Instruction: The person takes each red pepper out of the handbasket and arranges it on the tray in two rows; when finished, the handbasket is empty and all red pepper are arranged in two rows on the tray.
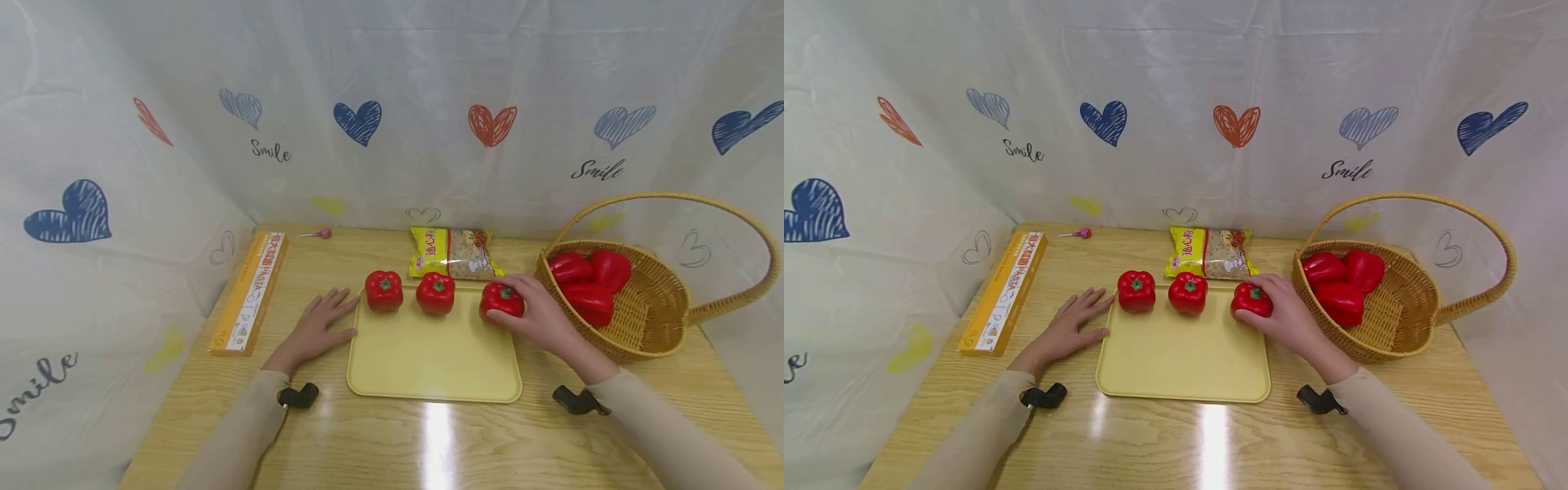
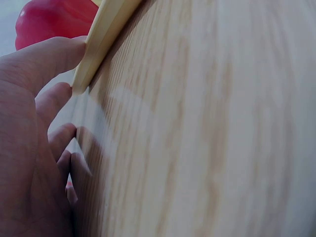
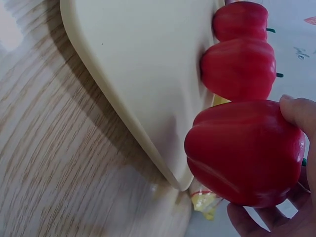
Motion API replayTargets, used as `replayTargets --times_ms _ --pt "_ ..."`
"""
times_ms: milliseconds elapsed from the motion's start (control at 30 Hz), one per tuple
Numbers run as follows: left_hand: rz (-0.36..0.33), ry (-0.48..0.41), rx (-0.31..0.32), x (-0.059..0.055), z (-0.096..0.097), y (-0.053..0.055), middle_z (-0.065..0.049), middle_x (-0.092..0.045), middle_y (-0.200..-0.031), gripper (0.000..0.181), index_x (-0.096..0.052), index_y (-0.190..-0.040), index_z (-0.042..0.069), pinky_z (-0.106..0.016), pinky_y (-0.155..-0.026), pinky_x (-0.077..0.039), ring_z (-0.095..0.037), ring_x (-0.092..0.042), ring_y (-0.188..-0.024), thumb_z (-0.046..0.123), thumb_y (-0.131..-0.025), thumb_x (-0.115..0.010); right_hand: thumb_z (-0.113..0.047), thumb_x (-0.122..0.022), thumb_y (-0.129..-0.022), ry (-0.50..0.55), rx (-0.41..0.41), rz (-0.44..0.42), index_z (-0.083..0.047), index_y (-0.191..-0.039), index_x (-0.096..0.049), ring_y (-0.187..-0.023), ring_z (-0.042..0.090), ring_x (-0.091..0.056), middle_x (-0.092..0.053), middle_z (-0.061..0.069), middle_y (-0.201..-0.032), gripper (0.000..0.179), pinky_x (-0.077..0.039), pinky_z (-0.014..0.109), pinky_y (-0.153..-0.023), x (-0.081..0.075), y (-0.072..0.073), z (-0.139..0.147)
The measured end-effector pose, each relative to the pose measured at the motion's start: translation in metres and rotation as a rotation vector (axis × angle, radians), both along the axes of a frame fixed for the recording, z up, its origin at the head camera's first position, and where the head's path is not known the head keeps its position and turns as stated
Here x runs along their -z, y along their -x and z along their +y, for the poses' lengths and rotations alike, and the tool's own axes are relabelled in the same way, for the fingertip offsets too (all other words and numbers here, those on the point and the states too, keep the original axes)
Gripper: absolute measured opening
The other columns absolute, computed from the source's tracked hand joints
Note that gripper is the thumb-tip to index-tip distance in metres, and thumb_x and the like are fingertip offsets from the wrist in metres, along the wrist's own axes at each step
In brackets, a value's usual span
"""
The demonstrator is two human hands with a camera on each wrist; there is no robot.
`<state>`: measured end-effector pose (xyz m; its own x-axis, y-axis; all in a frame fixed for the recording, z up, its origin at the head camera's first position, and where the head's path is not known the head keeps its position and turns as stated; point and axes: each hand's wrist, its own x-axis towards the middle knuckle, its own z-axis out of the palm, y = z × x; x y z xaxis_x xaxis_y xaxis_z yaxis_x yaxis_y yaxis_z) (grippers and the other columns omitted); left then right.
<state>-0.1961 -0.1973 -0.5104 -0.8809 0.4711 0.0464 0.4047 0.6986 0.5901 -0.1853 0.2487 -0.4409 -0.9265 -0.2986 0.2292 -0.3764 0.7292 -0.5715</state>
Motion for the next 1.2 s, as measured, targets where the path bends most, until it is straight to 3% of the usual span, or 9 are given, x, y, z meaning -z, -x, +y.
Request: replayTargets --times_ms 500,833,1200 --pt "0.011 0.008 -0.001 0.001 0.000 0.001 -0.011 -0.029 -0.166 0.070 -0.043 -0.157 0.021 -0.055 -0.124 -0.003 -0.034 -0.014 -0.155 0.046 -0.096 -0.066 -0.030 -0.085 -0.085 0.012 -0.029 -0.016 -0.011 -0.140 -0.061 -0.113 0.036 -0.057 -0.062 0.016 -0.127 0.063 -0.055 0.058 -0.089 0.009 0.015 -0.013" --pt "0.015 0.005 0.004 0.000 0.001 0.001 -0.011 -0.029 -0.166 0.070 -0.043 -0.157 0.021 -0.055 -0.124 -0.003 -0.034 -0.014 -0.155 0.046 -0.096 -0.066 -0.031 -0.085 -0.085 -0.001 -0.028 -0.010 -0.008 -0.139 -0.060 -0.111 0.036 -0.060 -0.063 0.016 -0.123 0.064 -0.055 0.057 -0.088 0.012 0.020 -0.017" --pt "0.004 0.012 -0.002 0.000 0.000 0.001 -0.010 -0.028 -0.166 0.070 -0.042 -0.157 0.022 -0.054 -0.124 -0.003 -0.033 -0.013 -0.156 0.047 -0.096 -0.066 -0.040 -0.084 -0.084 -0.086 -0.003 -0.082 -0.012 -0.143 -0.058 -0.122 0.039 -0.055 -0.057 0.017 -0.140 0.070 -0.054 0.059 -0.092 0.007 0.021 -0.024"
